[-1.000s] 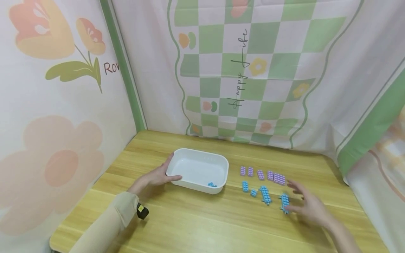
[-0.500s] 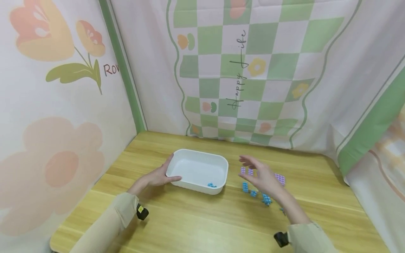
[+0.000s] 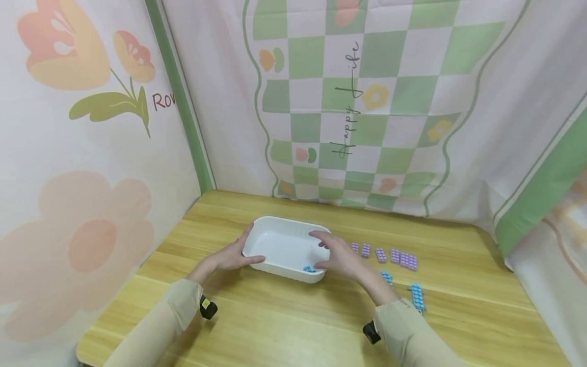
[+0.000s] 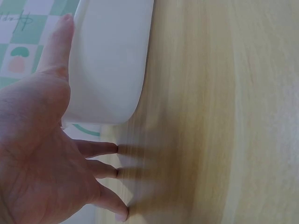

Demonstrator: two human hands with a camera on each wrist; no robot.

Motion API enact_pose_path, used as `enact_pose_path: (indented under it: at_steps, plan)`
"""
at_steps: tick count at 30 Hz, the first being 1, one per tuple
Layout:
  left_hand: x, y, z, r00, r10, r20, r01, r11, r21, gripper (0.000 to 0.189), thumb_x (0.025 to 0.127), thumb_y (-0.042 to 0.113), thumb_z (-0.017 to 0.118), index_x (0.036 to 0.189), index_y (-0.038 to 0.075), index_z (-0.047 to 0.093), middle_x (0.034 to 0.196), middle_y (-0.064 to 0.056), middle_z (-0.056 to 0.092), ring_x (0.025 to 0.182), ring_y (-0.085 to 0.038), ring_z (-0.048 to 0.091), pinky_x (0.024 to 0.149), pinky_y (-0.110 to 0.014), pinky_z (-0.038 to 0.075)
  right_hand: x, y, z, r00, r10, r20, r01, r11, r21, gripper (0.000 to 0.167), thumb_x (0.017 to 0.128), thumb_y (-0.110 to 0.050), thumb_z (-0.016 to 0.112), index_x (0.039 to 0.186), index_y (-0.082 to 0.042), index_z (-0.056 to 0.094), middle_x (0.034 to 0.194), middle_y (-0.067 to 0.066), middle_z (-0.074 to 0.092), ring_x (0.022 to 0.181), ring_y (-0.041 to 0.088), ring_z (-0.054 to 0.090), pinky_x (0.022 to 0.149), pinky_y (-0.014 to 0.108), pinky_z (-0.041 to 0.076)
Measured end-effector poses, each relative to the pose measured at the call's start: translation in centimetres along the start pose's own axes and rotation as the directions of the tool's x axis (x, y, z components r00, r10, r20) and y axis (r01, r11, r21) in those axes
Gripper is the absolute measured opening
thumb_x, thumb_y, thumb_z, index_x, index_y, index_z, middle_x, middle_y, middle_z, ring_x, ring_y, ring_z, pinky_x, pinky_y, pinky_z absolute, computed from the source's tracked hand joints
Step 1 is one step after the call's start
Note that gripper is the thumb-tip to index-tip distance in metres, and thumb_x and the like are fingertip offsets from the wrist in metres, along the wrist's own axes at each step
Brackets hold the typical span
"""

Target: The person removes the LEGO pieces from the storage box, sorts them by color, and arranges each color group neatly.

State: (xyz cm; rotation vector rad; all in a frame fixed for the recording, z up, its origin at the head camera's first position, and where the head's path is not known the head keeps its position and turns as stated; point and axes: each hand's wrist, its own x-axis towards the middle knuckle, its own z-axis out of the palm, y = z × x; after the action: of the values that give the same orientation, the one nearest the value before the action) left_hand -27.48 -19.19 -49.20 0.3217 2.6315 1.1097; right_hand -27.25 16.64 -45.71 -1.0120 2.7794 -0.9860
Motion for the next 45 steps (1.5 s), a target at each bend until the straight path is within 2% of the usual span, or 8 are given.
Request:
enact_pose_path:
  at_steps: [6,11,16,22,30,39,41,45]
  plan:
    - [0.2,0.0,-0.3,1.000,0.000,0.002,0.000,1.000,0.002,0.128,0.094,0.069,0.076,0.178,0.026,-0.011,0.181,-0.030,0.017,0.167,-0.057,0.014,0.128,-0.084,0.020,0.9,-0.1,-0.3,0.998,0.000,0.064,0.000,1.000,0.001,0.086,0.090,-0.007,0.090,0.163,0.000,0.046,0.167,0.029,0.049,0.132,0.050,0.066,0.106,0.067,0.059]
    - [0.5,-0.1,-0.3,1.000,-0.002,-0.001,0.002,1.000,0.004,0.128,0.094,0.069,0.076,0.178,0.027,-0.011,0.181,-0.030,0.017,0.167,-0.058,0.016,0.129,-0.081,0.023,2.2,-0.2,0.1,0.988,0.049,0.149,-0.038,0.996,-0.080,0.084,0.089,-0.011,0.092,0.161,-0.003,0.050,0.157,0.027,0.055,0.120,0.041,0.069,0.086,0.044,0.065]
    - [0.1,-0.5,0.2,0.999,0.042,-0.019,-0.042,0.999,0.001,0.128,0.094,0.069,0.076,0.178,0.026,-0.009,0.177,-0.037,0.025,0.162,-0.063,0.026,0.126,-0.081,0.030,2.8,-0.6,0.8,0.971,0.113,0.210,-0.076,0.981,-0.176,0.075,0.086,-0.011,0.093,0.153,-0.001,0.060,0.127,0.020,0.070,0.100,0.026,0.070,0.076,0.032,0.059]
    - [-0.3,-1.8,1.6,0.995,0.097,-0.039,-0.096,0.995,0.027,0.134,0.090,0.077,0.075,0.177,0.019,-0.008,0.169,-0.046,0.031,0.153,-0.071,0.033,0.117,-0.085,0.037,2.4,-0.8,1.8,0.966,0.032,0.257,0.030,0.972,-0.234,0.032,0.082,-0.005,0.090,0.112,0.000,0.078,0.082,0.004,0.071,0.071,0.005,0.055,0.068,0.022,0.051]
    - [-0.6,-0.5,1.4,0.990,0.126,-0.069,-0.127,0.992,-0.020,0.134,0.090,0.071,0.079,0.177,0.014,-0.006,0.168,-0.048,0.029,0.150,-0.074,0.033,0.115,-0.088,0.036,2.4,0.0,1.8,0.973,0.014,0.230,0.032,0.980,-0.195,0.018,0.080,0.000,0.088,0.078,-0.011,0.075,0.074,-0.003,0.070,0.068,0.005,0.056,0.066,0.023,0.051]
    - [-1.2,-0.1,1.1,0.993,0.096,-0.067,-0.098,0.995,-0.018,0.133,0.091,0.072,0.078,0.177,0.015,-0.006,0.164,-0.050,0.032,0.147,-0.069,0.042,0.115,-0.084,0.040,4.2,9.5,6.5,0.992,-0.071,0.104,0.085,0.987,-0.140,0.024,0.081,-0.006,0.079,0.084,-0.028,0.072,0.074,-0.016,0.062,0.069,0.004,0.055,0.064,0.023,0.047]
    - [-1.3,0.2,1.1,0.995,0.076,-0.059,-0.078,0.996,-0.034,0.133,0.091,0.070,0.079,0.178,0.014,-0.005,0.167,-0.048,0.031,0.151,-0.068,0.039,0.119,-0.084,0.037,4.2,9.9,6.8,0.991,-0.100,0.094,0.112,0.984,-0.140,0.027,0.081,-0.004,0.076,0.092,-0.028,0.076,0.075,-0.015,0.062,0.070,0.004,0.054,0.063,0.024,0.045]
    - [-1.2,0.4,1.1,0.997,0.053,-0.047,-0.055,0.997,-0.049,0.130,0.094,0.062,0.081,0.178,0.015,-0.006,0.171,-0.043,0.029,0.156,-0.065,0.034,0.123,-0.083,0.034,3.0,6.4,5.0,0.988,-0.137,0.073,0.144,0.985,-0.096,0.033,0.083,0.004,0.070,0.098,-0.020,0.086,0.080,-0.008,0.069,0.073,0.007,0.055,0.065,0.026,0.047]
